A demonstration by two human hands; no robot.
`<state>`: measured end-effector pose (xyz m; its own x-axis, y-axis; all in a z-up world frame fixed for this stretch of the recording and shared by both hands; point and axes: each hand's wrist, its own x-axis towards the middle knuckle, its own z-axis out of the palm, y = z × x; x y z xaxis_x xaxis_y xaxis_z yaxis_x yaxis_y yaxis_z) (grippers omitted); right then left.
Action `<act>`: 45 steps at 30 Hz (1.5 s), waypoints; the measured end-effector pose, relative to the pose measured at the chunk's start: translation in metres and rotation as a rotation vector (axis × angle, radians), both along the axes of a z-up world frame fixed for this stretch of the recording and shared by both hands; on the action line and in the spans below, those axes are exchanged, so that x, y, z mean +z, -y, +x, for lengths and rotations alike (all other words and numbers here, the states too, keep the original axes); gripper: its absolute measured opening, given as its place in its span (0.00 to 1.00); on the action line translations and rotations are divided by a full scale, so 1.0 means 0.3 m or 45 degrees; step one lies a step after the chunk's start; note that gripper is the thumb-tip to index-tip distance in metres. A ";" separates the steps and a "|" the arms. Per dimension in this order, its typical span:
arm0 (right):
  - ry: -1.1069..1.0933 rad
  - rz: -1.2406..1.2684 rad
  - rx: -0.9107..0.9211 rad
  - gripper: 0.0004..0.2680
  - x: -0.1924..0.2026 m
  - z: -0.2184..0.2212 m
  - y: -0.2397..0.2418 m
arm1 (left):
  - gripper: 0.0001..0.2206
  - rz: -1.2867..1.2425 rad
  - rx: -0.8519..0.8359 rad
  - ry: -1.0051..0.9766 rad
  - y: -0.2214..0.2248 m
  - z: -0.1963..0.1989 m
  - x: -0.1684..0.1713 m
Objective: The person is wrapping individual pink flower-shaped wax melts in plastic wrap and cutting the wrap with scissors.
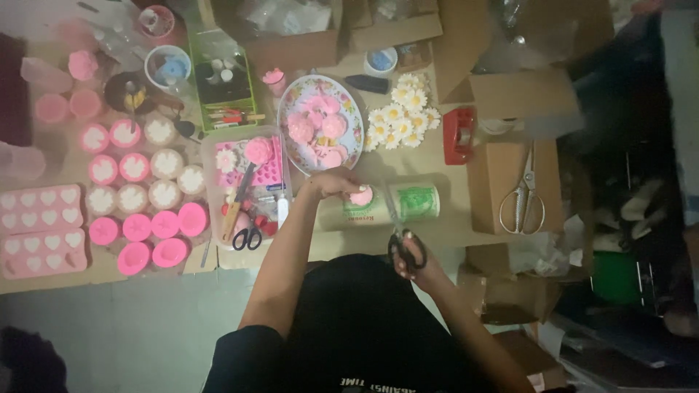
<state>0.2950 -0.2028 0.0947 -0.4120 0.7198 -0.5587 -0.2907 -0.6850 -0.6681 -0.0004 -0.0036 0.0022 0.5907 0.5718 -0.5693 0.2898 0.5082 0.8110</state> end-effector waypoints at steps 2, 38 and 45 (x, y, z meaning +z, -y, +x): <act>0.206 -0.020 0.020 0.18 -0.037 0.080 -0.019 | 0.20 0.047 0.037 0.016 0.017 -0.006 0.058; 1.761 0.966 0.952 0.15 0.139 -0.080 -0.128 | 0.13 0.108 0.240 0.214 0.010 -0.035 0.100; 1.661 0.705 0.949 0.10 0.072 -0.169 -0.127 | 0.10 0.336 0.184 0.217 0.021 -0.044 0.148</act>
